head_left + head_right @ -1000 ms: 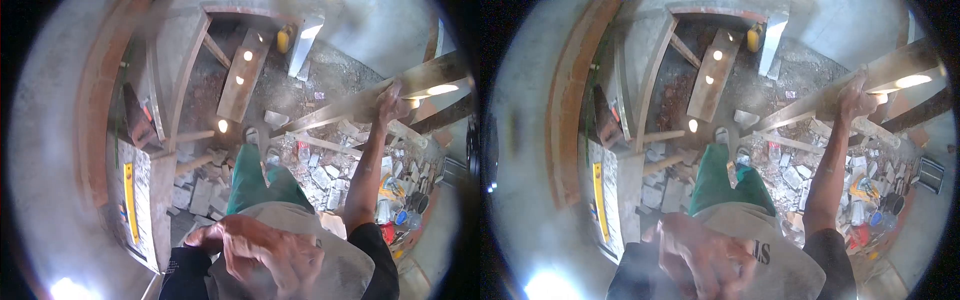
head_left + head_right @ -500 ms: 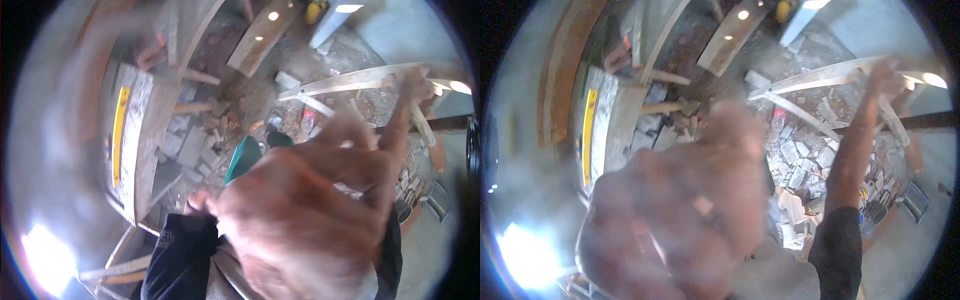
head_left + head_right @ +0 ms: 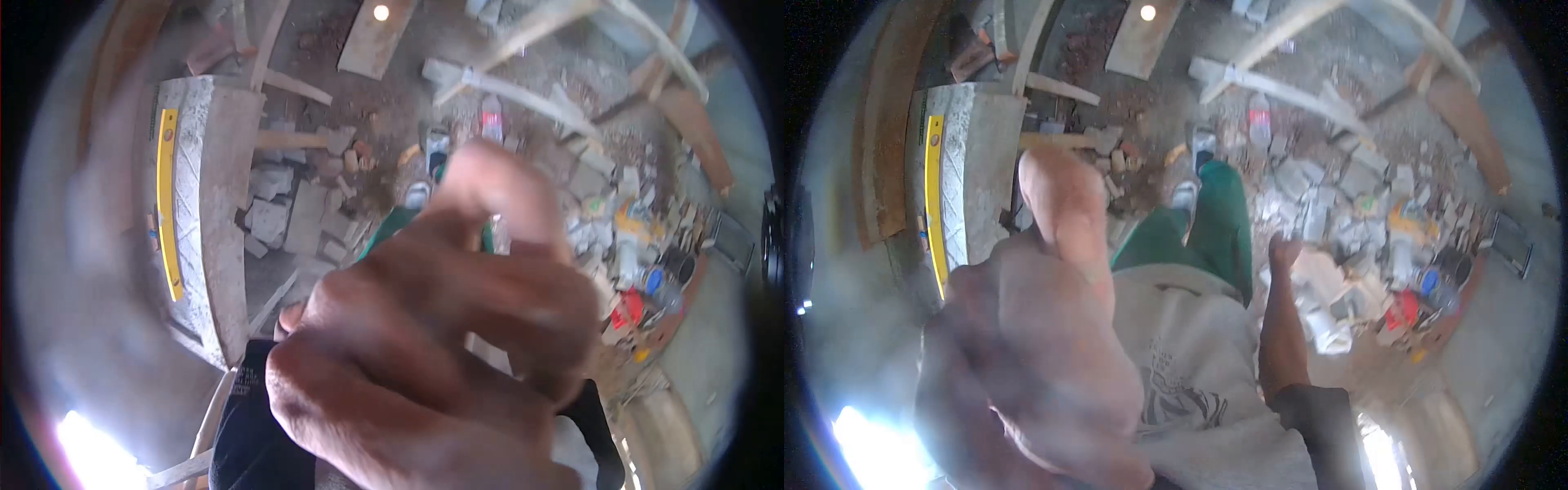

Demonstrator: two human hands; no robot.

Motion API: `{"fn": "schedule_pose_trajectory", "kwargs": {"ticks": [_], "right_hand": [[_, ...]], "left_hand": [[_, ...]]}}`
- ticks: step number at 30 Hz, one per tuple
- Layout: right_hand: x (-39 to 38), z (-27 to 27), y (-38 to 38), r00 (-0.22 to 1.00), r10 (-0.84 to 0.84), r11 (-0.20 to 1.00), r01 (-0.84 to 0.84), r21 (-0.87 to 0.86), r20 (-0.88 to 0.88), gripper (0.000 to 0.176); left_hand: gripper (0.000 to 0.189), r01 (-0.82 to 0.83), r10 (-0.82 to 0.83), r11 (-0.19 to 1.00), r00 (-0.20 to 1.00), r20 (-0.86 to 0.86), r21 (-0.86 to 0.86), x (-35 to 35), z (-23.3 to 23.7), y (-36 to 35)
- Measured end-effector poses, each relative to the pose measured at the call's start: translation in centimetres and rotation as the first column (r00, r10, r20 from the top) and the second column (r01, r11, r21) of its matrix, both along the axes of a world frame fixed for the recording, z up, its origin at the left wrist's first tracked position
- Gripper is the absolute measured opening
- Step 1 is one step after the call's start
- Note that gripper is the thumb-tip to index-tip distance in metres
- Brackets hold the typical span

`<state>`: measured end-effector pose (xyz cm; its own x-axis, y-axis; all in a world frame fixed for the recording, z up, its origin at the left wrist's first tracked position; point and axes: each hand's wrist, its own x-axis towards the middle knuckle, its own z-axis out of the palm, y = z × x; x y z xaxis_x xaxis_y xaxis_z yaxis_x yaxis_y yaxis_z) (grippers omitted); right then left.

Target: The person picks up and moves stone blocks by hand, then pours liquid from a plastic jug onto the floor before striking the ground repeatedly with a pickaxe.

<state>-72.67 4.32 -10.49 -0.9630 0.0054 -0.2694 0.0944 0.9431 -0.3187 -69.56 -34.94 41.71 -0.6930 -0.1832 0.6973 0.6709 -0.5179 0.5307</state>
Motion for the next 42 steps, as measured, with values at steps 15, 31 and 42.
{"fn": "schedule_pose_trajectory", "kwargs": {"ticks": [15, 31, 42], "right_hand": [[48.3, 0.9, 27.1, 0.759, -0.61, 0.79, 0.605, 0.099, 0.227, 0.042], [78.7, 16.7, 14.8, 0.313, -0.783, 0.592, 0.638, 0.492, 0.537, 0.036], [67.3, 15.5, 9.7, -0.193, -0.853, -0.28, 0.954, -0.112, 0.485, 0.04]], "left_hand": [[0.031, 0.784, -0.784, 0.621, 0.621, 0.006, 0.019, 4.6, 5.5, 28.6], [0.033, 0.999, -0.999, 0.019, 0.021, -0.041, 0.034, 18.8, 10.8, 51.5], [0.034, 0.995, -0.998, -0.058, -0.057, -0.015, 0.079, 15.2, 9.4, 52.8]]}}
